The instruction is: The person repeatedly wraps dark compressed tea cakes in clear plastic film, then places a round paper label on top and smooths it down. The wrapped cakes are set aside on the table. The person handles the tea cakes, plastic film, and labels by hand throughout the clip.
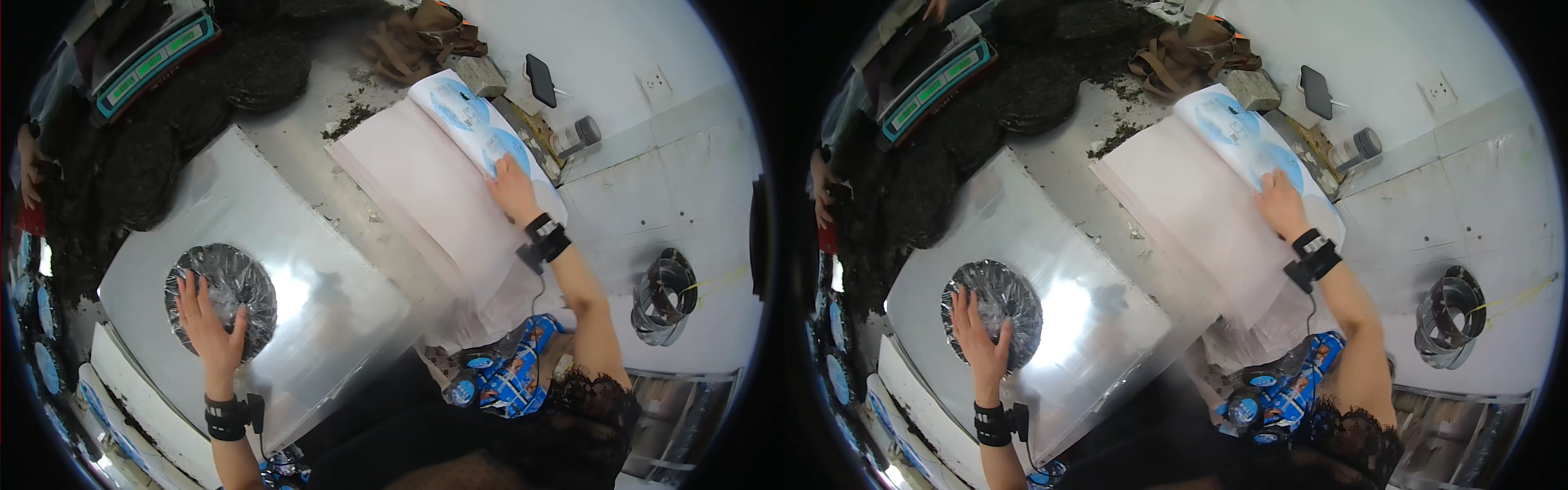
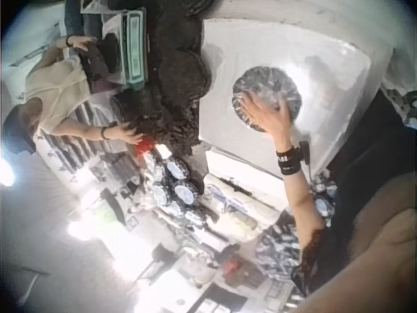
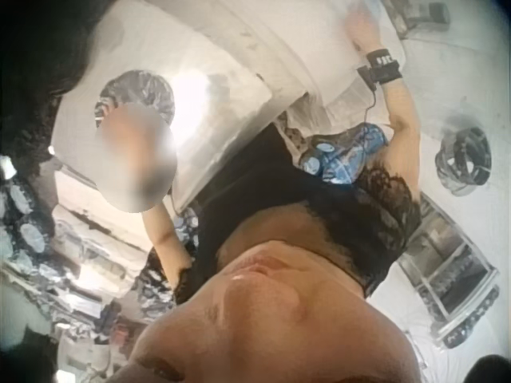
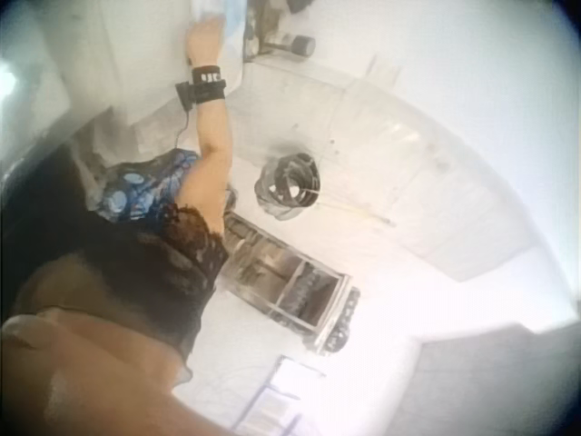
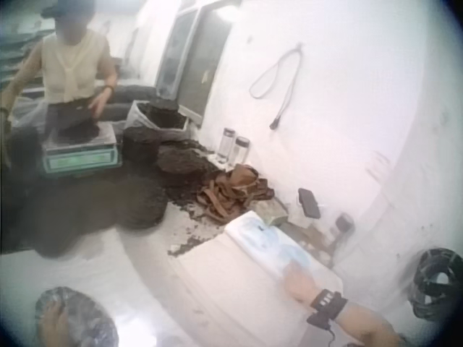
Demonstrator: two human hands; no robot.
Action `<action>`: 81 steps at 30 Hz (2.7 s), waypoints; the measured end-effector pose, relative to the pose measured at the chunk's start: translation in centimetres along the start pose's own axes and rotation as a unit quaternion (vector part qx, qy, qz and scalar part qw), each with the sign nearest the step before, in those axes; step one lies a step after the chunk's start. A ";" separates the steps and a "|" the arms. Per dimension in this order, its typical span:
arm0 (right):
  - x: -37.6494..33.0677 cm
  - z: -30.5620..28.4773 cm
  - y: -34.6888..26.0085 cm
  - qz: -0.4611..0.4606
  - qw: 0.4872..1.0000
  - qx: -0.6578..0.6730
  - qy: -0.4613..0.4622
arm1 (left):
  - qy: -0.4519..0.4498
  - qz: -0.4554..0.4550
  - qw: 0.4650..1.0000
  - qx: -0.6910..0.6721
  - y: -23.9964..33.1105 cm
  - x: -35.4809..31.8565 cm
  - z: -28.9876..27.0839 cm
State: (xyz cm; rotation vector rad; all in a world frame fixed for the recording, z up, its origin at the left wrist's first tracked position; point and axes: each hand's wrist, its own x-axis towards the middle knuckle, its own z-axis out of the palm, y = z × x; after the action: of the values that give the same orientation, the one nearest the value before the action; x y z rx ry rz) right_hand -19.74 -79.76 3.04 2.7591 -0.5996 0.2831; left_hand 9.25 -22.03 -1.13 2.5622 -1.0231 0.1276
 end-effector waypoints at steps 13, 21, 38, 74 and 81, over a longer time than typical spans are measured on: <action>-0.6 -4.0 20.4 0.440 0.794 0.319 0.272 | 0.013 -0.026 0.999 -0.030 0.7 -0.2 -0.6; 5.5 -1.3 -36.6 -0.261 0.832 0.487 0.046 | 0.023 -0.005 1.000 0.000 0.4 0.0 0.1; 5.0 -5.5 -52.6 -0.367 0.836 0.406 -0.044 | 0.310 -0.143 0.844 -0.414 -2.8 -2.7 -2.0; 2.4 -8.4 -48.5 -0.374 0.815 0.435 -0.083 | 0.143 -0.272 0.835 -0.457 -2.6 -7.4 -5.1; 2.8 -7.0 -50.1 -0.359 0.827 0.428 -0.060 | -0.256 0.010 0.945 -0.202 -7.3 -20.6 -11.0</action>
State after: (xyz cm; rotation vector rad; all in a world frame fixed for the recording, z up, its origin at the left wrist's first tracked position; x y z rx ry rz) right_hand 3.47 -35.07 -2.26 3.5834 0.7837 0.2247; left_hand -0.26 0.28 2.20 2.2406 -1.1058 -0.7065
